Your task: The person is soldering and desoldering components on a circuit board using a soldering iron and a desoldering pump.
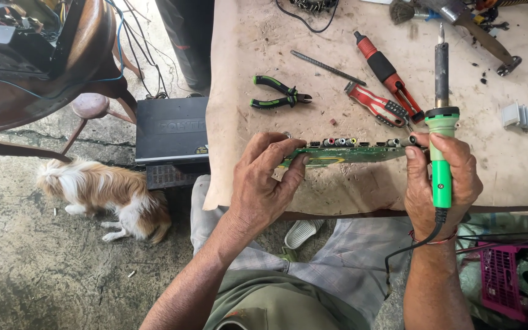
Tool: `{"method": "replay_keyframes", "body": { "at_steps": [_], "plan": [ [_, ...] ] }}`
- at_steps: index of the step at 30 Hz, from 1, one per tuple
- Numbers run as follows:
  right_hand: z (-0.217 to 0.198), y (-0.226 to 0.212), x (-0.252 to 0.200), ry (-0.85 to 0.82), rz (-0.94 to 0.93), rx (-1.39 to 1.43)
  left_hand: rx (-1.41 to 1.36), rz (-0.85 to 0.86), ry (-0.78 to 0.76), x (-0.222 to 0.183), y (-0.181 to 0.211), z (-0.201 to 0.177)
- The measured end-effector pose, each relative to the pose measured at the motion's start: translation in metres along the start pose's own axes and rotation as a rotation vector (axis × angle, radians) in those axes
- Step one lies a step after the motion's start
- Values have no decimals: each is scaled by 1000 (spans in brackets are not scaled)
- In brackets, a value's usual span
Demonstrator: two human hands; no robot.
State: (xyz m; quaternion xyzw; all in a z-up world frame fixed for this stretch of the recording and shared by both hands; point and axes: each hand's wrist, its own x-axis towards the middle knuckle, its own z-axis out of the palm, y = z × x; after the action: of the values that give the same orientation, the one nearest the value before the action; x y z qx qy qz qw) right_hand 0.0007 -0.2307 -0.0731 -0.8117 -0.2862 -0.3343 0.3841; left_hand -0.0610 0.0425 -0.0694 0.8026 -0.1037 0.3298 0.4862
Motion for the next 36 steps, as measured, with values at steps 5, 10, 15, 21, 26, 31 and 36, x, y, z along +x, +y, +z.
{"method": "replay_keyframes", "body": {
  "at_steps": [5, 10, 15, 21, 26, 31, 36],
  "plan": [
    [-2, 0, -4, 2, 31, -24, -10, -10, 29, 4, 1, 2],
    [-3, -4, -6, 2, 31, -9, -45, -30, 59, 8, 1, 3],
    [-5, -7, -9, 10, 59, -11, -81, -41, 73, 8, 2, 4],
    [-3, -7, -10, 19, 44, 5, -77, -44, 70, 5, 1, 4],
    [14, 0, -9, 96, -99, 117, -119, -86, 60, 3, -4, 6],
    [30, 23, -13, 218, -169, 125, -209, -104, 114, 5, -13, 12],
    [32, 25, -17, 227, -225, 86, -223, -146, 97, 6, -16, 13]
  ]
}}
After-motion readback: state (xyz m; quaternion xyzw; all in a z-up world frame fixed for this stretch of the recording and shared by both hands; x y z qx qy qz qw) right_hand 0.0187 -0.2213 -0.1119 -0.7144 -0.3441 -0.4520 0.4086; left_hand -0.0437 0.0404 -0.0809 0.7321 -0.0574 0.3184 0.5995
